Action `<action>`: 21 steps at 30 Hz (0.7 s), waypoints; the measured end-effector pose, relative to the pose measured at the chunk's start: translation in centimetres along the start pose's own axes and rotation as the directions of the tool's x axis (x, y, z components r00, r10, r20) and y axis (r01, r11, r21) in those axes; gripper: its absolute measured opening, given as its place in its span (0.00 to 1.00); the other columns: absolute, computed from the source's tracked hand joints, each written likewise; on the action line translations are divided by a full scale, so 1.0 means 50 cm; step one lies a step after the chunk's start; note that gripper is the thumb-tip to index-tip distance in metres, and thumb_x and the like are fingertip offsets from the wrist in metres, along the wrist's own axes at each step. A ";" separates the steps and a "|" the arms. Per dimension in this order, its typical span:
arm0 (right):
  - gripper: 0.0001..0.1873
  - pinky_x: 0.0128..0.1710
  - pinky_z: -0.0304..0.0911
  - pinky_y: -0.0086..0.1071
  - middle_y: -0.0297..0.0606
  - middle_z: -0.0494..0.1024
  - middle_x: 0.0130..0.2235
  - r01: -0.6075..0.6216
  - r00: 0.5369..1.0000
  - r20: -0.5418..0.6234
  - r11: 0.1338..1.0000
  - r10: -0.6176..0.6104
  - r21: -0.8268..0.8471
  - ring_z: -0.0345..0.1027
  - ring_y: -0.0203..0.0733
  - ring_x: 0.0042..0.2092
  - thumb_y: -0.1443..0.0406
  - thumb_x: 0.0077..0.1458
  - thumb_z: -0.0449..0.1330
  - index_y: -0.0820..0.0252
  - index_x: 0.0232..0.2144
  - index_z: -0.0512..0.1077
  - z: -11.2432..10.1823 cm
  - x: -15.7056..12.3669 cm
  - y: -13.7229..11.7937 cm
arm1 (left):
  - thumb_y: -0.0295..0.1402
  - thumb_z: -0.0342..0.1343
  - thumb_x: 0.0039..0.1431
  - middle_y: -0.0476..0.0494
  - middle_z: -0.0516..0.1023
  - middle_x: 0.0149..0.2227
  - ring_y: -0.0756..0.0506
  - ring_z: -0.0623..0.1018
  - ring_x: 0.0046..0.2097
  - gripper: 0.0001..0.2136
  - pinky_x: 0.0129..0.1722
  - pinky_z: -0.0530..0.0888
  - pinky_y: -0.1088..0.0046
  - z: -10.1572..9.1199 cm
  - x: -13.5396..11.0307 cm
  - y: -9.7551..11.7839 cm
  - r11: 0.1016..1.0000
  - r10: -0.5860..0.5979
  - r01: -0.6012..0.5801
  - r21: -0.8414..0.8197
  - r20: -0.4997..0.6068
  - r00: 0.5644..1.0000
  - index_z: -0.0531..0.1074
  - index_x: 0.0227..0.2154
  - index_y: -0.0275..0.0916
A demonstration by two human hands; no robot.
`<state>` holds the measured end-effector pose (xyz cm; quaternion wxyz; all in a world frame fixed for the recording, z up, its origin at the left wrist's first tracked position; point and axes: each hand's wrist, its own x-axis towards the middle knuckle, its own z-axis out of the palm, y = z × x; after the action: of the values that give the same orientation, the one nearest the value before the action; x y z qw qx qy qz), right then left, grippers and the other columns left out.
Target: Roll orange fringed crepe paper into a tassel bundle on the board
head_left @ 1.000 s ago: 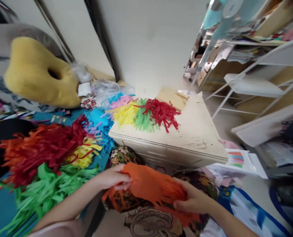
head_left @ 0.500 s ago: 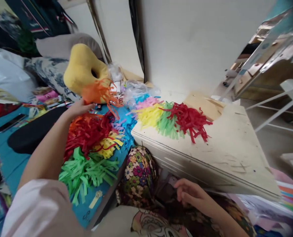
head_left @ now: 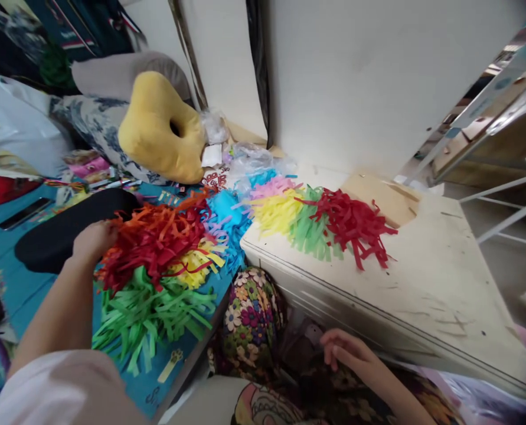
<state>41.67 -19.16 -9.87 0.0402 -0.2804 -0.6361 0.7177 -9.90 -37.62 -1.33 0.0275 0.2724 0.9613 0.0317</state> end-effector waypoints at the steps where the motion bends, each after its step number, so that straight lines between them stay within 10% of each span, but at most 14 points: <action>1: 0.18 0.26 0.56 0.29 0.33 0.66 0.23 0.000 1.000 0.008 1.000 0.000 -0.002 0.59 0.32 0.24 0.52 0.46 0.52 0.62 0.30 0.63 0.005 0.005 -0.003 | 0.34 0.45 0.47 0.42 0.70 0.36 0.43 0.64 0.43 0.13 0.39 0.61 0.73 0.004 0.005 0.002 0.999 0.030 -0.031 0.033 0.019 0.999 0.66 0.36 0.35; 12: 0.17 0.26 0.56 0.29 0.33 0.66 0.23 -0.006 1.000 0.018 1.000 0.006 0.006 0.59 0.32 0.25 0.53 0.47 0.52 0.62 0.31 0.63 0.012 0.024 0.009 | 0.34 0.38 0.50 0.31 0.68 0.38 0.36 0.67 0.42 0.17 0.38 0.59 0.63 0.020 0.015 0.010 0.959 0.039 -0.070 0.276 0.116 0.993 0.65 0.36 0.28; 21: 0.17 0.27 0.57 0.30 0.34 0.66 0.24 -0.007 1.000 0.020 1.000 0.007 -0.011 0.59 0.33 0.26 0.53 0.48 0.51 0.62 0.31 0.63 0.001 0.034 0.005 | 0.29 0.38 0.49 0.19 0.60 0.45 0.31 0.58 0.48 0.19 0.42 0.54 0.56 -0.065 0.027 0.007 0.965 -0.072 0.081 0.251 -0.044 0.996 0.60 0.40 0.17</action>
<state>40.28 -18.56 -10.70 0.0298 -0.2755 -0.6393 0.7173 -11.11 -36.77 1.90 -0.0229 0.2358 0.9676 -0.0872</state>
